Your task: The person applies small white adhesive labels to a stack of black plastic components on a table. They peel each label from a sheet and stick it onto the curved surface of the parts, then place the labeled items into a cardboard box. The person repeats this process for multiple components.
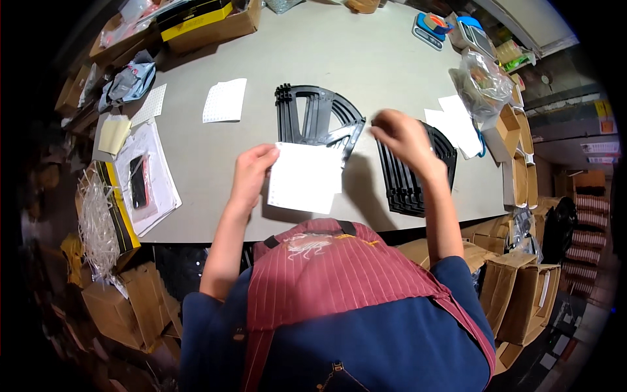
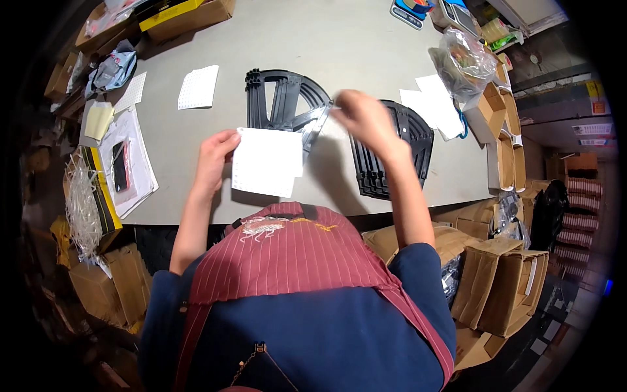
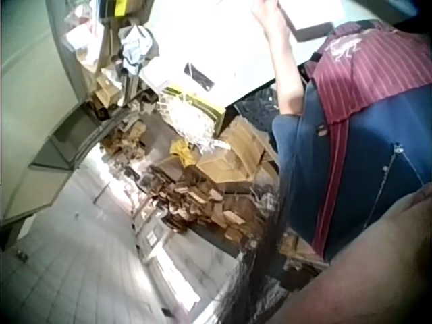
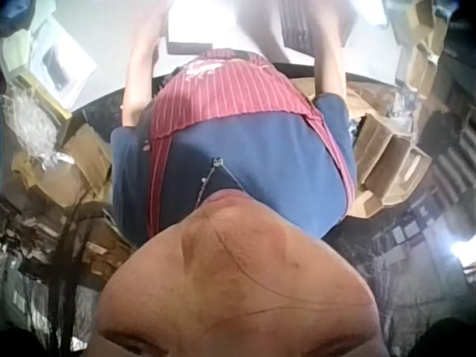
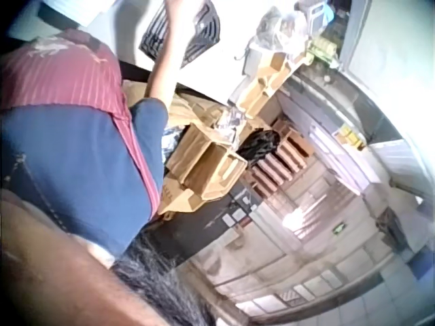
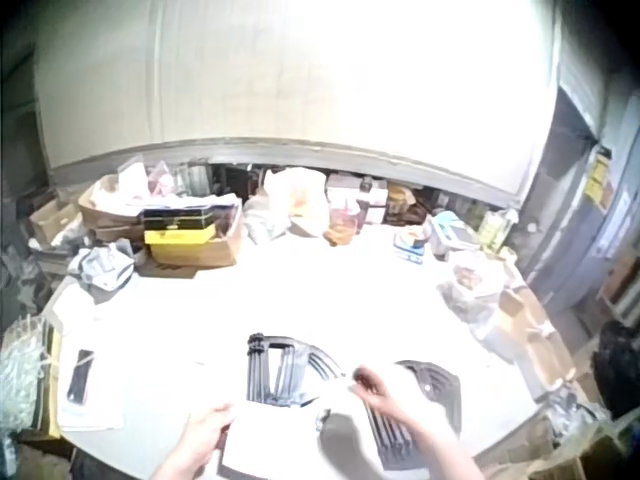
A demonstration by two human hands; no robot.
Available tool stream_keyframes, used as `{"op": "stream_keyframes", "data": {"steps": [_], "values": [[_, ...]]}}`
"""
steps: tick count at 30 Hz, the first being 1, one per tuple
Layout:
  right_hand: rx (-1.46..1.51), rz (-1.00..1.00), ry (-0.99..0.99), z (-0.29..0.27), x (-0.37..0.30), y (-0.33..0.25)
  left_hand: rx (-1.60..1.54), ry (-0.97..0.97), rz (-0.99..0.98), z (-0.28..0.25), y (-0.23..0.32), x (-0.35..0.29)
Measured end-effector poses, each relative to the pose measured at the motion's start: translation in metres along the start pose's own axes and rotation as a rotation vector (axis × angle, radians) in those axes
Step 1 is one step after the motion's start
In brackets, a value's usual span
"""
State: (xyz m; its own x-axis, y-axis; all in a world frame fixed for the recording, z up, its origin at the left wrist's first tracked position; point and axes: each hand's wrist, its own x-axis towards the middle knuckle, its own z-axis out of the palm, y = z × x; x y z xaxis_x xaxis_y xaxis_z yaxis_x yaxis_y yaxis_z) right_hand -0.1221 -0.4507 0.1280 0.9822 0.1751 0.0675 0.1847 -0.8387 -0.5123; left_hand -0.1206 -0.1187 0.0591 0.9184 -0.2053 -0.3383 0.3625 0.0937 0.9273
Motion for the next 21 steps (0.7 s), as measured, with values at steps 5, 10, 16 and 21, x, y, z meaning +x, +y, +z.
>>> {"op": "stream_keyframes", "data": {"steps": [5, 10, 16, 21], "values": [[0.103, -0.466, 0.000, 0.043, 0.023, -0.078, -0.057, -0.141, 0.071, 0.028, 0.005, -0.003], [0.032, -0.492, 0.049, 0.060, 0.025, -0.084, -0.065, -0.138, 0.081, 0.026, -0.002, -0.003], [0.008, -0.548, 0.099, 0.067, 0.037, -0.078, -0.101, -0.087, -0.072, 0.013, -0.011, 0.009], [0.240, 0.168, -0.100, 0.104, 0.105, 0.000, 0.014, -0.052, -0.132, -0.013, -0.042, 0.018]]}}
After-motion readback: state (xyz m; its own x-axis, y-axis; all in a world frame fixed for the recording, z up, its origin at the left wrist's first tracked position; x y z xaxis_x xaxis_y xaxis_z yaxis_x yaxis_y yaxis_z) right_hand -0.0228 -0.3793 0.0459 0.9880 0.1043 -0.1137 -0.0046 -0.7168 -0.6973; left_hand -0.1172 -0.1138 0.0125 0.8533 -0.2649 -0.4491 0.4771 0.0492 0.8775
